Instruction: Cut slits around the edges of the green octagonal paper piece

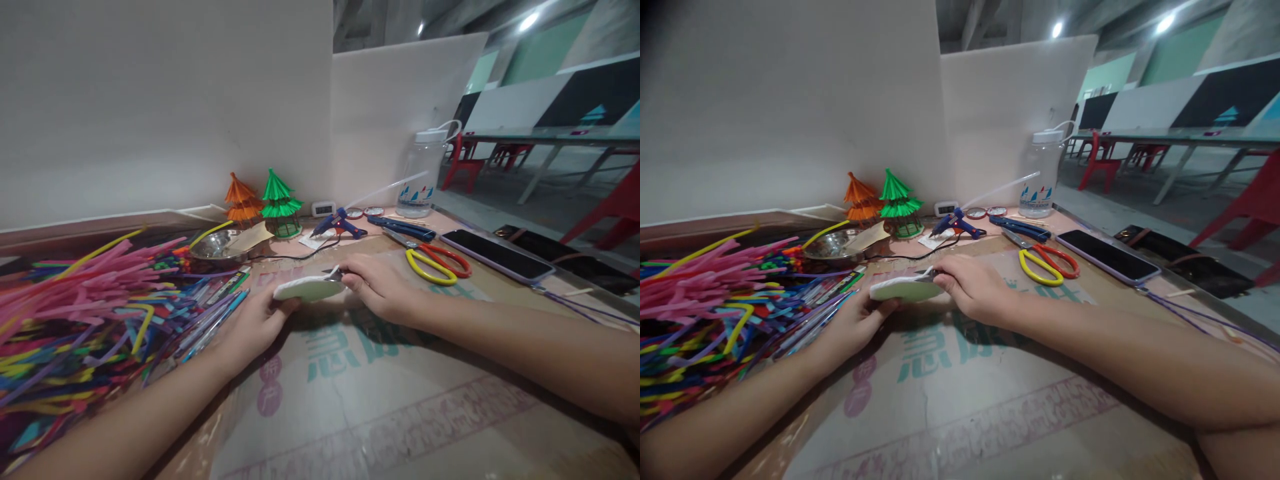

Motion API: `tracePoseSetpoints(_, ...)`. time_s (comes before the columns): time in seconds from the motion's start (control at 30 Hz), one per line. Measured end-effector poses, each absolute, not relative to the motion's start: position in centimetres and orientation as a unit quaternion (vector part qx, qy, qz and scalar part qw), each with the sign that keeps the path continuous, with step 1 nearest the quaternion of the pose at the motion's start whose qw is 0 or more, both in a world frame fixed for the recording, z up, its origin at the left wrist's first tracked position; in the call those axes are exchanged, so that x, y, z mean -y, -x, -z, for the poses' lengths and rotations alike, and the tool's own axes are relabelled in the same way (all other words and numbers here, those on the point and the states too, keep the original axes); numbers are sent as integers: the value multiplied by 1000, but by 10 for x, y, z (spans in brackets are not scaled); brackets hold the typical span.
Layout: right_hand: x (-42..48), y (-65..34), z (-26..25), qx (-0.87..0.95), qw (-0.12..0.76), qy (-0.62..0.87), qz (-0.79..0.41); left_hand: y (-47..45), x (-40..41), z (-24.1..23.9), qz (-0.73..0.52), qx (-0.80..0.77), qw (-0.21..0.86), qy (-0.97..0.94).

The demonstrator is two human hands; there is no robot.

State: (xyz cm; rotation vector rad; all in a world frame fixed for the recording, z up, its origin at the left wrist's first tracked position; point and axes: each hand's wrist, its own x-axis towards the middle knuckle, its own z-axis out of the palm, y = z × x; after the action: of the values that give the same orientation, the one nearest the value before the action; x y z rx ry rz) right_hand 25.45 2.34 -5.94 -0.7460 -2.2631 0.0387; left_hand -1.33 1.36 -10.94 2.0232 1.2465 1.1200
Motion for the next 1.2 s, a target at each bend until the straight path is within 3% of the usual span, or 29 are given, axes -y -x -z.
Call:
tracePoseSetpoints(0.33,-14,-248,56,894,354,275,-17,10,-3,100,-324,-488,180,-790)
tracePoseSetpoints(0.9,-17,-248,57,884,373,278,-41,7,-4,98,-362,-454,222,-784)
tracePoseSetpoints(1.2,-27,-251,67,814,439,354,-138,11,-12,104,-400,-455,261,-751)
